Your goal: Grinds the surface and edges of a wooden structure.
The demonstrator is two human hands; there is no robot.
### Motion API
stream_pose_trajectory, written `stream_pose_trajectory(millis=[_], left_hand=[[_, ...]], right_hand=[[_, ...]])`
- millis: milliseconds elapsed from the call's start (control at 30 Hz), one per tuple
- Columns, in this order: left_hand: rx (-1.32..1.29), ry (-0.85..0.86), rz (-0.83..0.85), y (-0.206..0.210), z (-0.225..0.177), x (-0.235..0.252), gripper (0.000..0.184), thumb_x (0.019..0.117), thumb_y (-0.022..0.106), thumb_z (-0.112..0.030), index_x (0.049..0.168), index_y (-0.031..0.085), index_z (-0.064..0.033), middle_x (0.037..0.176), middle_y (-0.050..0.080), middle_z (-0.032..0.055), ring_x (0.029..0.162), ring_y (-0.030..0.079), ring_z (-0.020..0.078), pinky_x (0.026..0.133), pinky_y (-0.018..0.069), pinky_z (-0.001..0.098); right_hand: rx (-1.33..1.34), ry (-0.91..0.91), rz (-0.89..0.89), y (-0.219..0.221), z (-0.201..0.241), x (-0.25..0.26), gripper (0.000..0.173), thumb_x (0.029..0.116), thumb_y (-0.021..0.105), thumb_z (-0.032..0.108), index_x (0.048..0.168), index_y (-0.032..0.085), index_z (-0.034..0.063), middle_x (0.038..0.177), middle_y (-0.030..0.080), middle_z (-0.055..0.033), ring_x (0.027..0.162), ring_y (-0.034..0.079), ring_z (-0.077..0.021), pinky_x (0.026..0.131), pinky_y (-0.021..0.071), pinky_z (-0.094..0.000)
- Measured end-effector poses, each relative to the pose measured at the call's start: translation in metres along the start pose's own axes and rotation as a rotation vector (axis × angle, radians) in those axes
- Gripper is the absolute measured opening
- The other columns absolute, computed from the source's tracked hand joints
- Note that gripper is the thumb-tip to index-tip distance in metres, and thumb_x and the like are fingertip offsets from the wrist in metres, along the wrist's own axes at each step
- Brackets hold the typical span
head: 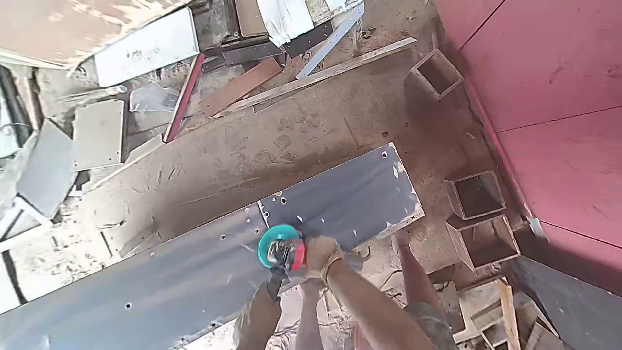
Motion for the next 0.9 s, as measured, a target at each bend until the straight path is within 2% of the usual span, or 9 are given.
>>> stream_pose_trajectory(millis=[33,67,200,267,333,400,500,633,900], left_hand=[[0.018,0.05,-0.01,-0.007,-0.027,0.009,0.047,0.0939,0.068,-0.034,0.133,0.062,-0.0095,0.122,0.071,0.0198,0.112,0.069,0.0397,0.091,0.0544,0.0655],[0.044,0.106,-0.016,-0.016,-0.061,0.013,0.048,0.0929,0.068,-0.034,0.135,0.062,-0.0113,0.122,0.072,0.0186,0.112,0.07,0.0388,0.09,0.0547,0.0648],[0.183,0.322,-0.003,-0.066,-0.229,0.001,0.043,0.0973,0.06,-0.04,0.135,0.062,-0.019,0.121,0.072,0.0137,0.108,0.072,0.0353,0.084,0.0579,0.0614],[0.22,0.415,-0.003,-0.089,-0.301,-0.014,0.038,0.092,0.065,-0.029,0.127,0.064,-0.0139,0.12,0.071,0.0147,0.109,0.071,0.0354,0.082,0.0579,0.0603],[0.269,0.455,-0.006,-0.108,-0.348,-0.027,0.037,0.0875,0.07,-0.023,0.122,0.066,-0.0094,0.121,0.071,0.0159,0.111,0.07,0.0354,0.082,0.0581,0.0589],[0.311,0.454,-0.004,-0.123,-0.363,-0.038,0.038,0.0869,0.071,-0.023,0.122,0.066,-0.0069,0.123,0.07,0.0171,0.114,0.069,0.0362,0.083,0.0579,0.0581],[0.354,0.395,0.021,-0.135,-0.332,-0.046,0.039,0.0887,0.071,-0.024,0.123,0.066,-0.0048,0.123,0.07,0.0196,0.112,0.069,0.0387,0.084,0.0573,0.0599],[0.4,0.275,0.036,-0.137,-0.253,-0.037,0.036,0.0876,0.07,-0.027,0.118,0.066,-0.0073,0.117,0.072,0.0167,0.108,0.071,0.0358,0.081,0.0584,0.0573],[0.198,0.057,0.043,-0.084,-0.036,0.01,0.047,0.0889,0.071,-0.031,0.128,0.063,-0.0058,0.119,0.071,0.0214,0.111,0.069,0.0403,0.087,0.0558,0.063]], right_hand=[[-0.008,-0.073,-0.15,0.007,-0.036,0.04,0.055,0.0855,0.076,0.034,0.128,0.065,0.0004,0.121,0.071,-0.0244,0.11,0.07,-0.043,0.087,0.0573,-0.064],[0.004,-0.031,-0.185,0.003,-0.067,0.063,0.057,0.0808,0.079,0.037,0.124,0.066,0.0025,0.116,0.072,-0.0231,0.106,0.071,-0.0425,0.083,0.0573,-0.0662],[0.072,0.31,-0.268,-0.081,-0.18,0.051,0.058,0.0709,0.084,0.033,0.122,0.069,0.0096,0.117,0.073,-0.0178,0.11,0.07,-0.0384,0.09,0.0554,-0.0671],[0.125,0.433,-0.352,-0.118,-0.234,0.043,0.061,0.0634,0.089,0.031,0.116,0.07,0.0047,0.115,0.072,-0.0194,0.11,0.07,-0.0382,0.09,0.0558,-0.0654],[0.163,0.481,-0.383,-0.142,-0.272,0.047,0.069,0.0607,0.093,0.029,0.118,0.067,0.0004,0.117,0.071,-0.0206,0.112,0.069,-0.0371,0.093,0.0553,-0.062],[0.227,0.418,-0.385,-0.149,-0.284,0.055,0.074,0.0573,0.096,0.023,0.12,0.065,-0.0012,0.115,0.071,-0.0213,0.11,0.069,-0.0365,0.094,0.0551,-0.0595],[0.261,0.267,-0.304,-0.129,-0.256,0.073,0.075,0.0568,0.097,0.023,0.121,0.066,-0.0004,0.114,0.071,-0.0213,0.11,0.069,-0.0367,0.095,0.0543,-0.0606],[0.229,0.2,-0.21,-0.087,-0.189,0.093,0.066,0.057,0.095,0.026,0.114,0.07,0.0024,0.11,0.073,-0.0184,0.106,0.07,-0.0356,0.092,0.0559,-0.061],[0.008,-0.023,-0.022,0.009,-0.024,0.121,0.051,0.0693,0.087,0.03,0.111,0.072,0.0055,0.11,0.074,-0.0179,0.103,0.071,-0.0375,0.085,0.0569,-0.0665]])
Point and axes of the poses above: each hand's wrist, its own x-axis towards the middle knuckle, its own y-axis out of the palm, z = x × y, the point moved 7 cm from there along x, towards the middle knuckle
